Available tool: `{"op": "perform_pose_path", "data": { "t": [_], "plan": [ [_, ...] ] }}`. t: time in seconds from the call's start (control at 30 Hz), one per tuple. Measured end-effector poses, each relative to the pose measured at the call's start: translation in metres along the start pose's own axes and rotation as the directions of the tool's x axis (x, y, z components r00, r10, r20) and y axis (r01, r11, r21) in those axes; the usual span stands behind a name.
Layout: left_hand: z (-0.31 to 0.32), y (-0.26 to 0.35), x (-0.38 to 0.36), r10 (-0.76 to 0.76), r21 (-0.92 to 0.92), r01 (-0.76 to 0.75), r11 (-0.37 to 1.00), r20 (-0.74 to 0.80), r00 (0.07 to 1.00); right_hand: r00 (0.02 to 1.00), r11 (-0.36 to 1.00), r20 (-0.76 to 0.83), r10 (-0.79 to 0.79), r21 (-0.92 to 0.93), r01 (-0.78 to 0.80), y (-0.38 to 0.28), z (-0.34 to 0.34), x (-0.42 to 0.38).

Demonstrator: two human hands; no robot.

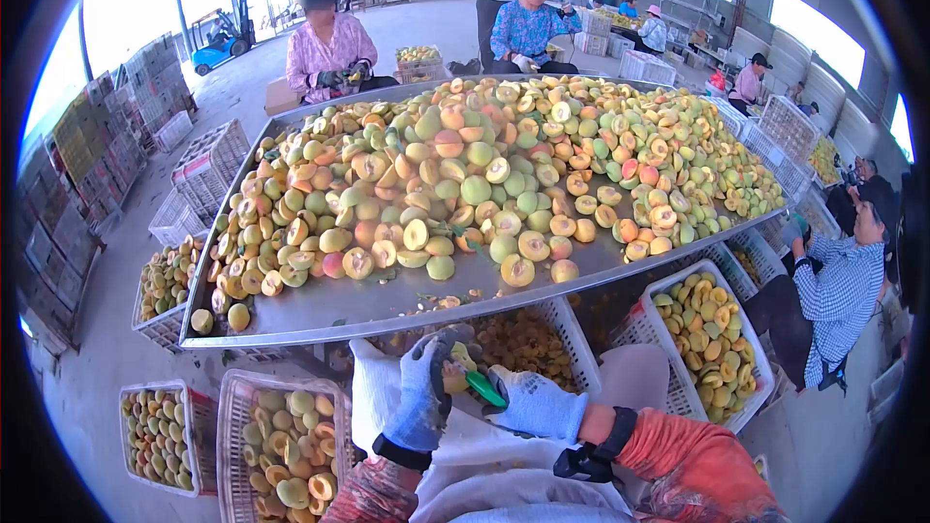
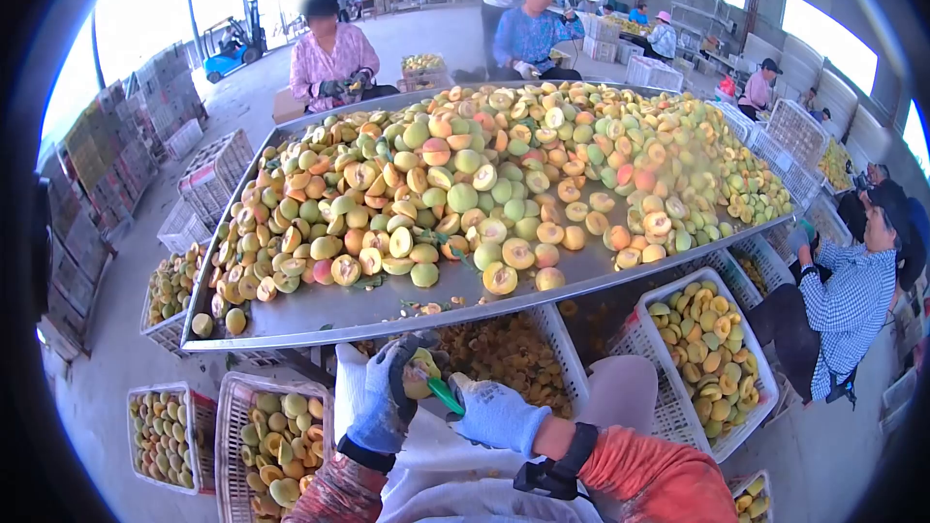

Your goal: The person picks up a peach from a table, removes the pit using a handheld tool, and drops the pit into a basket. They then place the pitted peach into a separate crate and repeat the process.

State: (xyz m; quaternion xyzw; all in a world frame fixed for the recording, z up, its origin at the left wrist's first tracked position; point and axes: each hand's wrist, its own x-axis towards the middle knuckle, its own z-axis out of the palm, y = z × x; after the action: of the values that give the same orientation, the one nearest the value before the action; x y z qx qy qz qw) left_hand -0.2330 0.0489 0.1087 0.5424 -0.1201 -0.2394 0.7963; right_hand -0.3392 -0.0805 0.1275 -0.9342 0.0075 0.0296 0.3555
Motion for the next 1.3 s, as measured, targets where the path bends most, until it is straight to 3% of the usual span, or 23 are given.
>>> {"op": "perform_pose_path", "data": {
  "t": [0.03,0.07,0.1,0.17,0.2,0.23,0.33,0.4,0.43,0.5,0.53,0.57,0.63,0.7,0.8,0.93,0.97,1.03,1.1,1.13,1.17,1.23,1.3],
  "plan": [
    [-0.003,-0.004,0.001,-0.189,-0.211,0.219,0.953,0.153,0.970,1.000,1.000,0.003,0.003,0.004,-0.003,0.001,0.000,-0.002],
    [-0.003,-0.009,0.002,-0.050,-0.047,0.058,0.997,0.156,0.986,0.999,0.995,0.031,0.030,-0.099,-0.026,0.001,-0.001,-0.006],
    [-0.002,-0.002,0.002,-0.062,-0.044,0.069,0.997,0.153,0.986,0.997,0.979,0.057,0.057,-0.201,-0.045,-0.004,-0.006,-0.008],
    [-0.001,0.027,-0.004,-0.261,0.080,0.248,0.965,0.270,0.927,0.997,0.977,0.072,0.001,-0.212,0.014,-0.008,-0.014,-0.013],
    [-0.002,0.039,-0.005,-0.291,0.178,0.242,0.954,0.345,0.892,0.996,0.976,0.088,0.002,-0.217,0.018,-0.014,-0.020,-0.014],
    [-0.013,0.027,0.006,-0.286,0.133,0.253,0.958,0.468,0.836,0.995,0.974,0.103,0.002,-0.224,0.021,-0.017,-0.023,-0.015],
    [-0.010,0.033,0.001,-0.303,0.256,0.203,0.945,0.460,0.835,0.990,0.928,0.021,-0.143,-0.344,0.141,-0.006,-0.017,-0.012],
    [-0.005,0.018,0.001,0.122,0.410,-0.309,0.858,0.422,0.898,0.990,0.919,0.024,-0.138,-0.369,0.138,-0.003,-0.017,-0.006],
    [-0.005,0.011,0.002,0.119,0.415,-0.305,0.857,0.418,0.901,0.991,0.908,0.026,-0.133,-0.399,0.132,-0.005,-0.019,-0.003],
    [-0.006,-0.001,0.002,0.328,0.523,-0.373,0.766,0.181,0.927,0.994,0.941,0.102,-0.036,-0.333,0.068,-0.014,-0.020,-0.004],
    [-0.009,-0.003,-0.002,0.412,0.644,-0.442,0.625,0.208,0.887,0.997,0.970,0.080,-0.011,-0.242,0.030,-0.017,-0.019,-0.004],
    [-0.005,-0.006,-0.001,0.405,0.645,-0.437,0.627,0.210,0.890,0.998,0.989,0.059,0.019,-0.150,-0.010,-0.018,-0.017,-0.004],
    [0.012,-0.004,-0.004,0.370,0.244,-0.342,0.907,-0.079,0.925,0.999,0.997,0.042,0.025,-0.068,-0.022,-0.015,-0.011,-0.006],
    [0.011,-0.005,-0.010,0.323,0.236,-0.297,0.925,-0.077,0.943,0.999,0.999,0.021,0.039,0.019,-0.039,-0.010,-0.002,-0.008],
    [0.010,-0.015,-0.011,0.199,0.062,-0.192,0.979,-0.126,0.972,1.000,0.990,-0.005,-0.027,0.141,0.027,-0.002,0.008,-0.009],
    [0.013,-0.022,-0.007,0.156,-0.034,-0.169,0.985,-0.234,0.960,0.998,0.997,-0.009,0.061,0.040,-0.061,-0.011,0.019,-0.002],
    [0.014,-0.020,-0.007,0.160,-0.033,-0.172,0.985,-0.231,0.960,0.995,0.994,-0.016,0.098,-0.044,-0.099,-0.012,0.018,0.001],
    [0.015,-0.019,-0.009,0.469,0.403,-0.376,0.834,-0.161,0.868,0.996,0.996,-0.011,0.085,0.003,-0.085,-0.009,0.016,0.002],
    [0.007,-0.012,-0.009,0.379,0.299,-0.322,0.898,-0.157,0.912,0.995,0.919,0.006,-0.101,0.384,0.091,0.001,0.012,0.004],
    [0.006,-0.005,-0.012,0.385,0.347,-0.342,0.873,-0.063,0.921,0.924,0.731,0.357,0.134,0.594,-0.336,-0.008,-0.004,0.004],
    [0.007,-0.001,-0.014,0.384,0.390,-0.367,0.844,0.037,0.923,0.924,0.724,0.356,0.139,0.600,-0.340,-0.012,-0.011,0.003],
    [0.008,-0.003,-0.011,0.408,0.342,-0.394,0.853,0.034,0.913,0.864,0.648,0.470,0.181,0.604,-0.464,-0.017,-0.017,0.002],
    [0.005,0.001,0.000,0.043,0.164,-0.069,0.984,0.156,0.987,0.891,0.732,0.410,0.195,0.543,-0.411,-0.004,-0.001,0.003]
  ]
}}
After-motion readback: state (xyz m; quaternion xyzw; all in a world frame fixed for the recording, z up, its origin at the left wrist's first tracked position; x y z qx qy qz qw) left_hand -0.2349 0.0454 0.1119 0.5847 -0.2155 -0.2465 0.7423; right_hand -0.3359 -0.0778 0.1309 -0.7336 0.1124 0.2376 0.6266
